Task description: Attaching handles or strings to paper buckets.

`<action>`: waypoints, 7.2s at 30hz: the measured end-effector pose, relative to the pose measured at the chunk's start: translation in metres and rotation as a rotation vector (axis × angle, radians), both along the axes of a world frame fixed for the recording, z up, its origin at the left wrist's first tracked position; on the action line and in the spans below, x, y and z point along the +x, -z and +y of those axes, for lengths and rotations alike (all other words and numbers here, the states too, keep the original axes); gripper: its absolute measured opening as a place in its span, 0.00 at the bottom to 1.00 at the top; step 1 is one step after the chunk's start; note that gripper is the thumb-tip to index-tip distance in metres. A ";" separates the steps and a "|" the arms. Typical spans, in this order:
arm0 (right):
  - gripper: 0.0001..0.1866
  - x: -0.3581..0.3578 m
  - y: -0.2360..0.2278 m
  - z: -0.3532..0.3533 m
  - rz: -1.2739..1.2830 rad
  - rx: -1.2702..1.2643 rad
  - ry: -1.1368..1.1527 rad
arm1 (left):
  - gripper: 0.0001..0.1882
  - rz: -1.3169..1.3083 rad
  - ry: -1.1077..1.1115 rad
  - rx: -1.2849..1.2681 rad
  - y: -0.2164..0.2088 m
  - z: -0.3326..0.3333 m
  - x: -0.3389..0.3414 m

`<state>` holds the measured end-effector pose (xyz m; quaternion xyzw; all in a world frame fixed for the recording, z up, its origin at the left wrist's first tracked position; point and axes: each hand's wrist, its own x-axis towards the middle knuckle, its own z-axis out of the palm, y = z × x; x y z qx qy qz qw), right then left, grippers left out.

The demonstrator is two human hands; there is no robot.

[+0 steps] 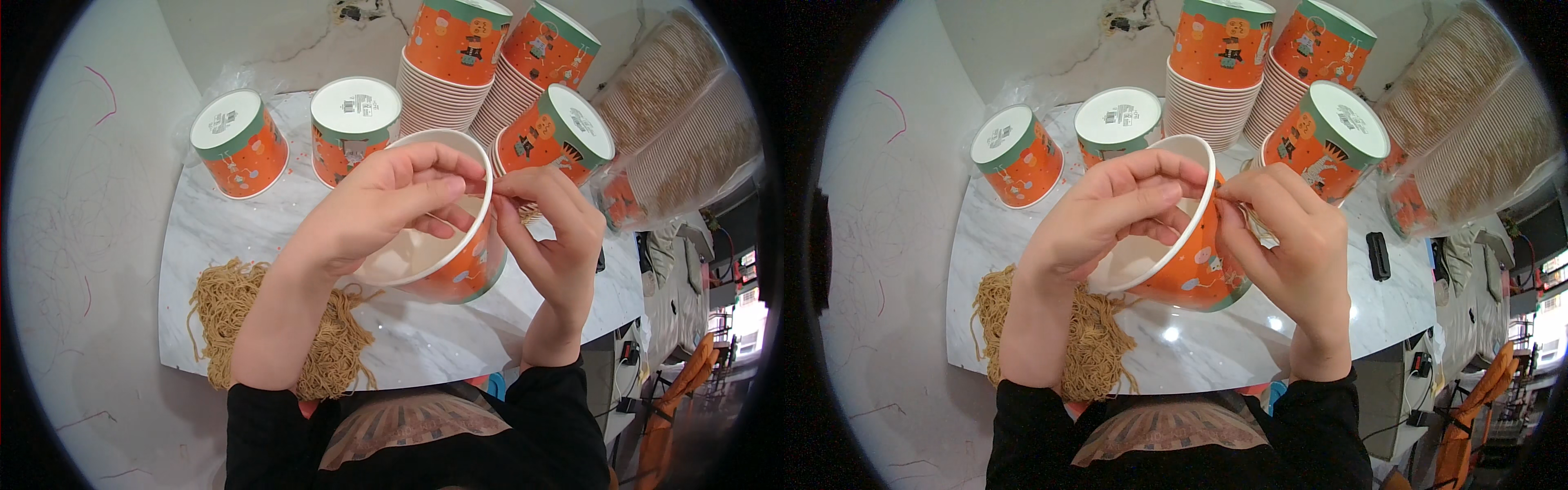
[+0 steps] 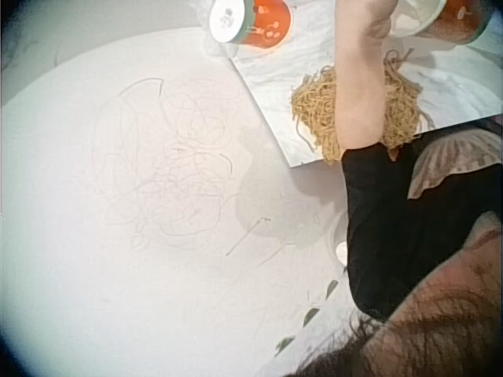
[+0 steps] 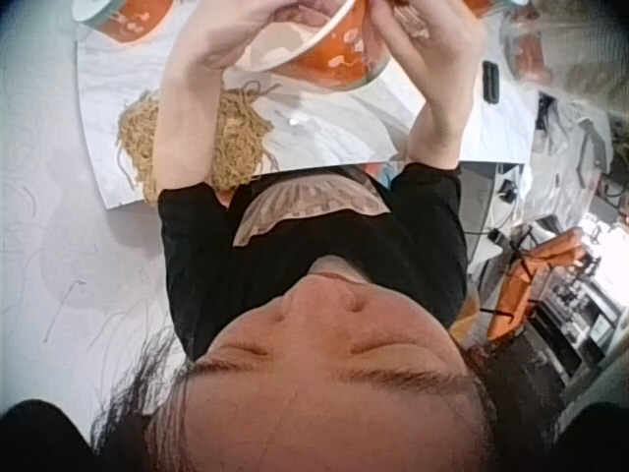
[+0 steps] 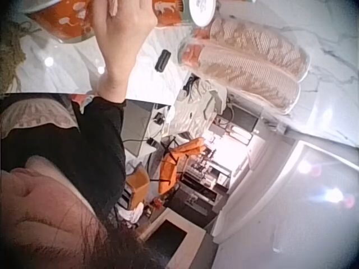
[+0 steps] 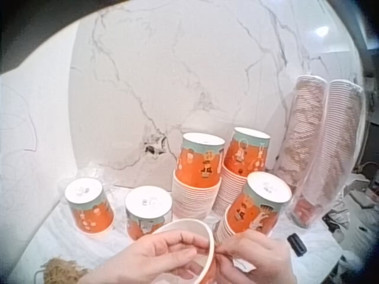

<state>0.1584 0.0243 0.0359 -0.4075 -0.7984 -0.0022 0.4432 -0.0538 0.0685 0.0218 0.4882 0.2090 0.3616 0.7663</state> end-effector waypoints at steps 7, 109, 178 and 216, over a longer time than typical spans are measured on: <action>0.08 -0.006 0.003 0.001 -0.022 0.021 -0.039 | 0.17 -0.008 -0.037 0.063 0.015 0.004 0.002; 0.09 0.000 0.013 0.010 0.338 -0.634 -0.345 | 0.07 1.194 -0.241 0.804 0.000 -0.003 -0.046; 0.21 -0.015 0.024 0.021 0.172 -0.292 -0.321 | 0.15 0.525 -0.131 0.332 0.008 0.006 -0.018; 0.06 -0.019 0.029 0.016 0.065 -0.227 -0.117 | 0.06 0.387 -0.169 0.254 0.030 0.022 -0.004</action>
